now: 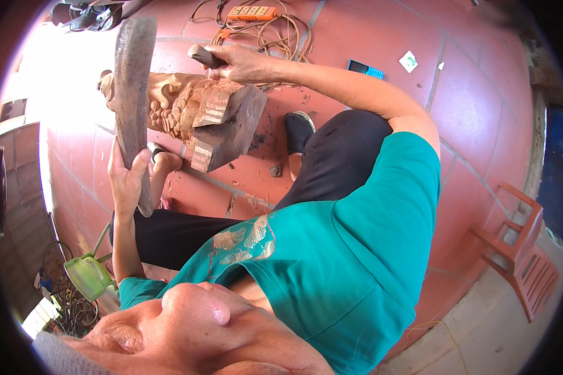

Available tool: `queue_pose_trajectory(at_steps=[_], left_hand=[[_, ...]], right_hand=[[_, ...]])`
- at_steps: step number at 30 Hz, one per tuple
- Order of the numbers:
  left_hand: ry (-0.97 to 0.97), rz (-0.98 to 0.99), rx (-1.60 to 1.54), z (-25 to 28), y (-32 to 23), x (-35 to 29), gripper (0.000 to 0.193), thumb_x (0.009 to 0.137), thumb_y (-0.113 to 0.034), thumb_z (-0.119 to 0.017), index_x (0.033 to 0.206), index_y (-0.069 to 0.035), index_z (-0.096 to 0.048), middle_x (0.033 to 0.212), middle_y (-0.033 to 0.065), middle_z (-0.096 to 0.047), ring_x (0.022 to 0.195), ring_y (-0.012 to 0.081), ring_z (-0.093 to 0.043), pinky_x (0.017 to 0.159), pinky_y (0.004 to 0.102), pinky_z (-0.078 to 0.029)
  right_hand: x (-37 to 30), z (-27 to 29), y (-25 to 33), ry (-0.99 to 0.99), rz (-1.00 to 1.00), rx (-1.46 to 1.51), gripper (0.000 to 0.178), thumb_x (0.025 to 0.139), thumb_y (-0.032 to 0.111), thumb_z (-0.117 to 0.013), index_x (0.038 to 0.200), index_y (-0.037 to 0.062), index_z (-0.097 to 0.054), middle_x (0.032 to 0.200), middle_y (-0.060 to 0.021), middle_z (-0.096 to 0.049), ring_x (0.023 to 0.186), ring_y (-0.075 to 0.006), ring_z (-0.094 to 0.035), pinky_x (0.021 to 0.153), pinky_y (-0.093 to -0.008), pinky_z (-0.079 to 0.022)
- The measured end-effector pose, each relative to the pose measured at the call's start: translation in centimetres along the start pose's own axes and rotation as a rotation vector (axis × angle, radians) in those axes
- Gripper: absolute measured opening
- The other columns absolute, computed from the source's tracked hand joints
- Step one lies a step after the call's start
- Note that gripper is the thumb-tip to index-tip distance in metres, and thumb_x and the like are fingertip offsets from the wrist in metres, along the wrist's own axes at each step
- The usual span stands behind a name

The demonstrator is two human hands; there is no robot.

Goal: The person carves a wooden sculpture using a chisel and mallet. They repeatedly strike the chisel to shape the wood, occasionally adjusting the tool and the sculpture's position.

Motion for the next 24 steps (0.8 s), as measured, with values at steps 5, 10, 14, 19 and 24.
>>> queue_pose_trajectory(at_steps=[5, 10, 14, 19, 24], left_hand=[[0.085, 0.034, 0.032, -0.4, 1.1, -0.2, 0.049, 0.092, -0.026, -0.074, 0.125, 0.004, -0.055, 0.079, 0.0042, -0.065, 0.062, 0.0087, -0.058, 0.059, 0.0249, -0.049], [0.091, 0.05, -0.03, -0.4, 1.6, -0.1, 0.052, 0.091, -0.029, -0.075, 0.126, 0.004, -0.055, 0.078, 0.0041, -0.065, 0.062, 0.0085, -0.058, 0.059, 0.0248, -0.05], [0.086, 0.034, -0.045, -0.5, 1.3, 0.0, 0.052, 0.092, -0.029, -0.074, 0.125, 0.005, -0.054, 0.078, 0.0047, -0.065, 0.063, 0.0084, -0.058, 0.059, 0.0244, -0.049], [0.018, -0.009, -0.065, -0.7, 0.4, 0.1, 0.049, 0.091, -0.029, -0.075, 0.122, 0.004, -0.056, 0.079, 0.0061, -0.066, 0.064, 0.0102, -0.058, 0.061, 0.0258, -0.05], [0.142, -0.002, 0.182, -1.4, 0.0, 0.6, 0.044, 0.09, -0.027, -0.076, 0.117, 0.003, -0.058, 0.084, 0.0091, -0.07, 0.069, 0.0133, -0.063, 0.065, 0.0288, -0.052]], right_hand=[[0.6, 1.2, 1.6, -0.076, 0.051, -0.134, 0.034, 0.097, 0.009, -0.067, 0.126, 0.0025, -0.051, 0.095, -0.0044, -0.059, 0.092, -0.0134, -0.058, 0.085, -0.0334, -0.048], [0.3, 0.6, 1.3, -0.007, -0.027, 0.053, 0.02, 0.097, 0.008, -0.063, 0.113, 0.0008, -0.053, 0.096, -0.0075, -0.064, 0.095, -0.0165, -0.063, 0.087, -0.0357, -0.051], [-0.4, 0.3, 1.6, 0.01, -0.083, 0.075, 0.016, 0.099, 0.008, -0.061, 0.11, 0.0003, -0.053, 0.098, -0.0063, -0.061, 0.097, -0.0142, -0.062, 0.089, -0.0339, -0.05], [0.1, -0.3, -0.2, 0.005, 0.038, 0.021, 0.018, 0.097, 0.008, -0.064, 0.11, -0.0002, -0.054, 0.098, -0.0065, -0.062, 0.093, -0.0145, -0.063, 0.086, -0.0337, -0.051], [0.1, -1.0, -0.2, -0.003, 0.074, -0.029, 0.02, 0.095, 0.007, -0.066, 0.11, -0.0004, -0.056, 0.094, -0.0081, -0.064, 0.088, -0.0167, -0.065, 0.083, -0.034, -0.051]])
Point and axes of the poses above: each hand's wrist, its own x-axis towards the middle knuckle, its own z-axis out of the back of the hand, y = z × x, the point moved 5 cm from there along x, towards the middle knuckle
